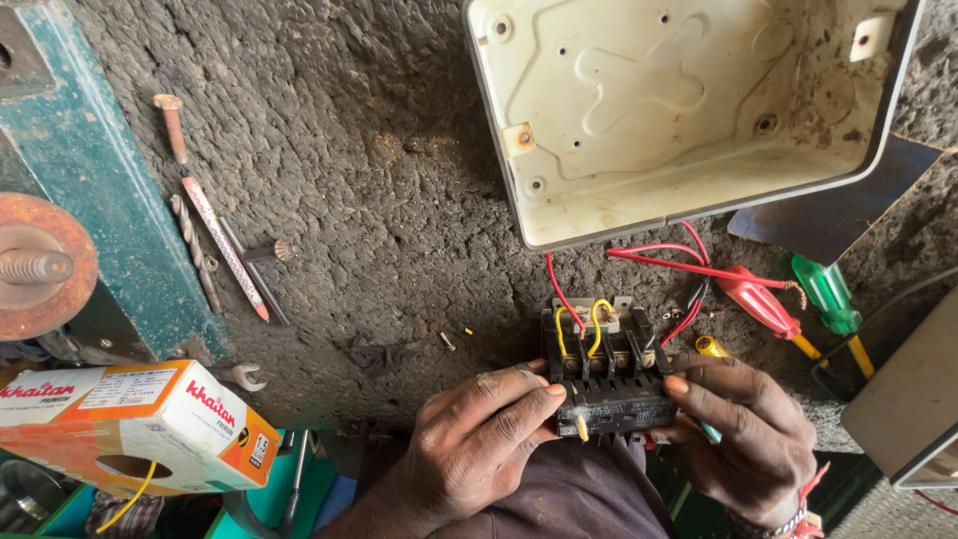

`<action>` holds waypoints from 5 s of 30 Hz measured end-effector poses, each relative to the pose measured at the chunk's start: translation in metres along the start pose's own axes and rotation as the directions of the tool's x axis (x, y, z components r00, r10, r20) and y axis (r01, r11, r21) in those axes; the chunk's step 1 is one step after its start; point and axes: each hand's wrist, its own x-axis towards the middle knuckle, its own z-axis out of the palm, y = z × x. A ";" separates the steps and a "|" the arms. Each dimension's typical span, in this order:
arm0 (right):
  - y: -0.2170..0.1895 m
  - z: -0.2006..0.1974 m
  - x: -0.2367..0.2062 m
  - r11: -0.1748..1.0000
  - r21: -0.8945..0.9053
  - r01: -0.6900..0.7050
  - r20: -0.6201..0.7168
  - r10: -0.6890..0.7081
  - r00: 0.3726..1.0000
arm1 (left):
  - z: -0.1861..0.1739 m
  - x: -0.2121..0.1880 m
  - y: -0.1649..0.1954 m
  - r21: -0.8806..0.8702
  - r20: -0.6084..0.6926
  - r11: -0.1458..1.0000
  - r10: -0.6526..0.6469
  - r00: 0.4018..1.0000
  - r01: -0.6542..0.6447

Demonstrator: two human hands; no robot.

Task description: The person assembles a multi-pole electrical switch or contactor by hand, inserting small metal pieces into terminals and connecting yellow and red wires. The person repeatedly picks up, aligns, and places the switch housing and internal components on the workbench.

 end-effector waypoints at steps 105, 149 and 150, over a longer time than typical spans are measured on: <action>-0.017 0.014 0.002 0.991 -0.059 -0.119 -0.062 0.115 0.991 | 0.003 -0.004 -0.003 0.001 -0.015 0.999 -0.050 0.999 0.050; -0.131 0.024 -0.159 0.955 0.084 0.285 -0.319 -0.245 0.916 | 0.018 -0.148 0.120 -0.578 0.011 0.816 -0.002 1.000 0.008; -0.134 0.026 -0.162 0.951 0.053 0.306 -0.312 -0.275 0.909 | 0.019 -0.150 0.123 -0.559 0.008 0.829 0.004 1.000 0.001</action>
